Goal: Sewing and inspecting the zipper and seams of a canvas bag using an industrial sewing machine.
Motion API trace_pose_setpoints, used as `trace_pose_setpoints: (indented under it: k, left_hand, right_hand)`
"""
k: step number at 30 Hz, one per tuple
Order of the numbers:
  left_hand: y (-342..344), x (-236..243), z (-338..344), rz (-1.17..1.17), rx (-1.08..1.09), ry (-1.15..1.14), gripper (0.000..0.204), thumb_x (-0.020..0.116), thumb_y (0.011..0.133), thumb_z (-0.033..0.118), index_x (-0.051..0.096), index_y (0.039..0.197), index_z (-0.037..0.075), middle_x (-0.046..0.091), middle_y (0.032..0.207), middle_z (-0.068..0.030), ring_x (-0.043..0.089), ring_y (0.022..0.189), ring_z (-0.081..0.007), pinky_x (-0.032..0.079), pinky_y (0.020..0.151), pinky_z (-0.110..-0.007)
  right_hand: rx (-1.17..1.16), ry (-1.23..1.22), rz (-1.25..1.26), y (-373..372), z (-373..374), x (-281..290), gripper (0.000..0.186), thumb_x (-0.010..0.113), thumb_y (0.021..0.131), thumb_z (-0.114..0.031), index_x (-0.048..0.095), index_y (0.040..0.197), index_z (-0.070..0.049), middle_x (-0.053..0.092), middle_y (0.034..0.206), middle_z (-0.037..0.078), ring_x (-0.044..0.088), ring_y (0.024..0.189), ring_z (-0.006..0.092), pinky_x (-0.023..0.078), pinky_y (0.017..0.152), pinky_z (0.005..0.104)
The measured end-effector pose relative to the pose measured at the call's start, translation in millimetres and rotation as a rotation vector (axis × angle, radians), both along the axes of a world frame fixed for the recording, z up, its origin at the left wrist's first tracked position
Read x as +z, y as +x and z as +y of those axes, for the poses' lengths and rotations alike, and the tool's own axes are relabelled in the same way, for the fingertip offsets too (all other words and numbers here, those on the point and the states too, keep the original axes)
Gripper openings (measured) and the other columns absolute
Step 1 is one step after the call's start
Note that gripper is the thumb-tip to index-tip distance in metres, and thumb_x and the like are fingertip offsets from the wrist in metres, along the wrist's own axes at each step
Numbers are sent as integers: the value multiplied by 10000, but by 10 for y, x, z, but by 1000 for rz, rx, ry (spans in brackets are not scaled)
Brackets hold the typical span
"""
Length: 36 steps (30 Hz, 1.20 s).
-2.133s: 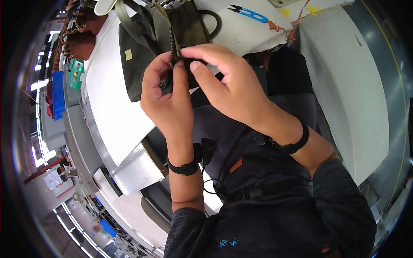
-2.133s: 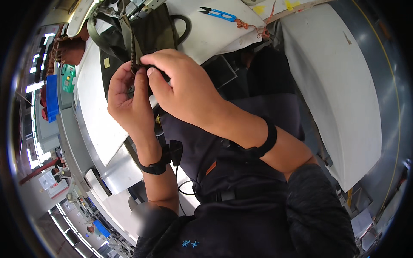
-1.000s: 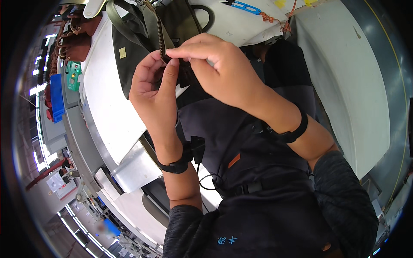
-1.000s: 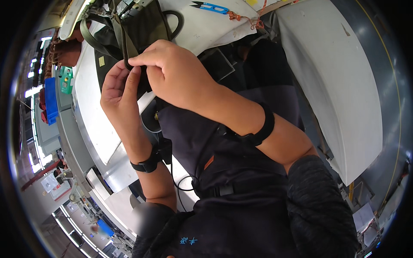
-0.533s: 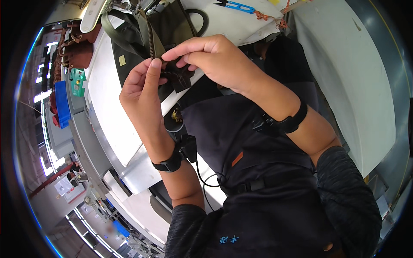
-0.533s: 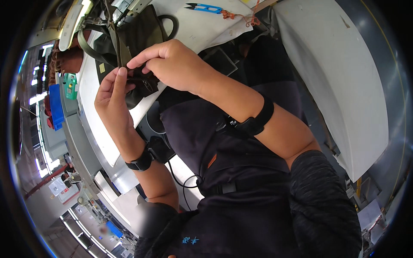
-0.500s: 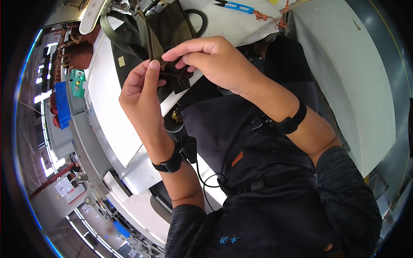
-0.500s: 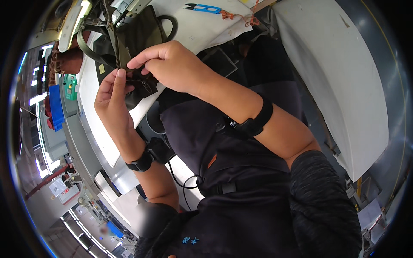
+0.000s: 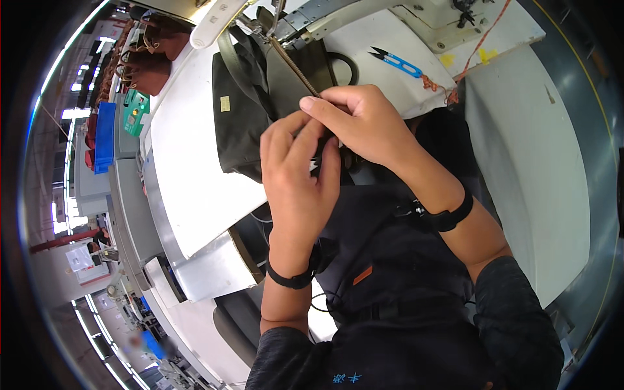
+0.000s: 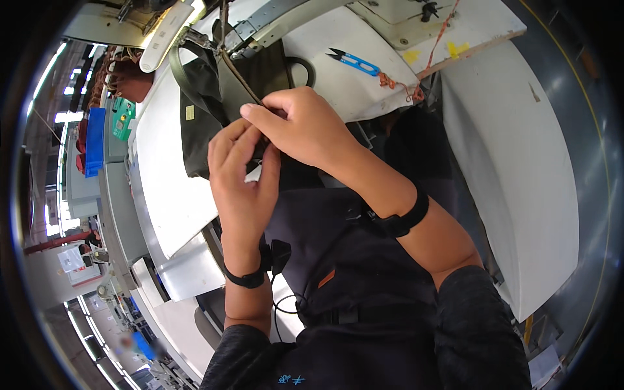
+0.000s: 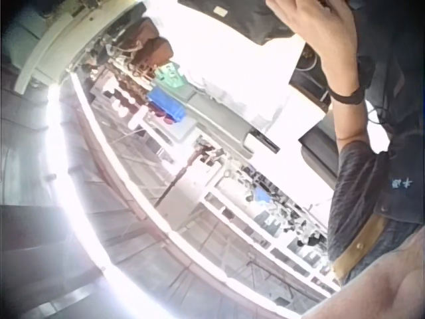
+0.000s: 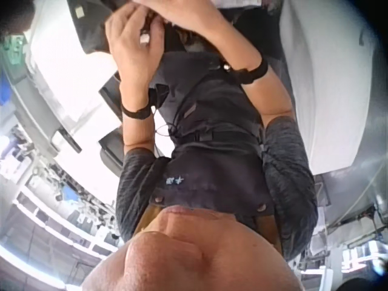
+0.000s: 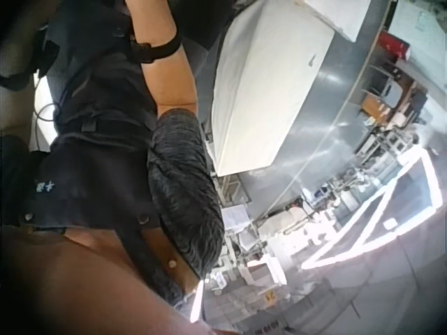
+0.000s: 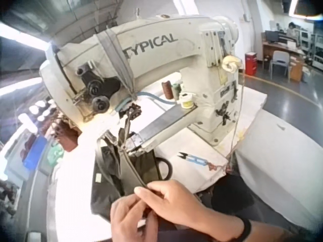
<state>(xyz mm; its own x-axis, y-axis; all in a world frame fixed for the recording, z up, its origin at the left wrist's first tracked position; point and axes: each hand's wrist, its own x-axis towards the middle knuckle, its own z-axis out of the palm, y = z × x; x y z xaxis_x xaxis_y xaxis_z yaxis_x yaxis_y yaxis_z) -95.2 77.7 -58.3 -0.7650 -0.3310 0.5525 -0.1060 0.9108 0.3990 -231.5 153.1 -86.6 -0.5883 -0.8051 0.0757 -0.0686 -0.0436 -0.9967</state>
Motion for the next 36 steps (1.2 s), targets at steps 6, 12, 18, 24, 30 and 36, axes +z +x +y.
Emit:
trace_pose_setpoints:
  k: [6, 12, 18, 24, 30, 36]
  left_hand:
    - [100, -20, -152, -37, -136, -10, 368, 647, 801, -115, 729, 1145, -14, 718, 1228, -150, 671, 1152, -353, 507, 1029, -456]
    - [134, 70, -270, -81, -223, 65, 387, 560, 792, -170, 742, 1099, -21, 734, 1205, -155, 692, 1191, -351, 522, 1054, -457]
    - [-23, 329, -464, -63, -110, -444, 304, 688, 874, 42, 747, 1170, 80, 729, 1227, -81, 646, 1286, -266, 348, 1211, -499]
    - [-165, 440, -721, -162, 252, -527, 431, 776, 934, 292, 680, 1304, 91, 711, 1258, -47, 617, 1260, -234, 351, 1147, -453]
    - [-72, 427, -739, -325, 230, -329, 497, 737, 966, 370, 657, 1373, 95, 715, 1271, -58, 652, 1225, -240, 124, 1276, -586]
    - [-167, 342, -636, -336, 150, -376, 634, 604, 1015, 523, 575, 1514, 133, 608, 1484, -83, 473, 1461, -297, -11, 1274, -603]
  right_hand:
    - [45, -31, -135, -29, 13, -85, 303, 678, 1051, -231, 700, 869, 10, 565, 711, -65, 458, 671, 13, 366, 563, 233]
    - [-16, -82, -192, 26, -31, -155, 341, 666, 1041, -256, 682, 826, 8, 528, 610, -21, 424, 583, 50, 369, 529, 281]
    - [-48, -167, 3, 102, -4, -165, 277, 656, 1059, -211, 671, 928, 33, 633, 795, 12, 506, 687, 72, 425, 608, 287]
    - [10, -362, -266, 180, -85, -146, 269, 627, 1080, -192, 704, 1089, 66, 677, 995, 23, 587, 857, 53, 526, 799, 258]
    - [102, -534, -779, 178, -79, -218, 202, 633, 1075, -182, 739, 1035, -15, 646, 936, -35, 573, 844, 33, 542, 813, 260]
    - [97, -477, -746, 182, -59, -223, 220, 633, 1076, -182, 700, 929, -34, 600, 880, -44, 558, 798, 20, 550, 786, 256]
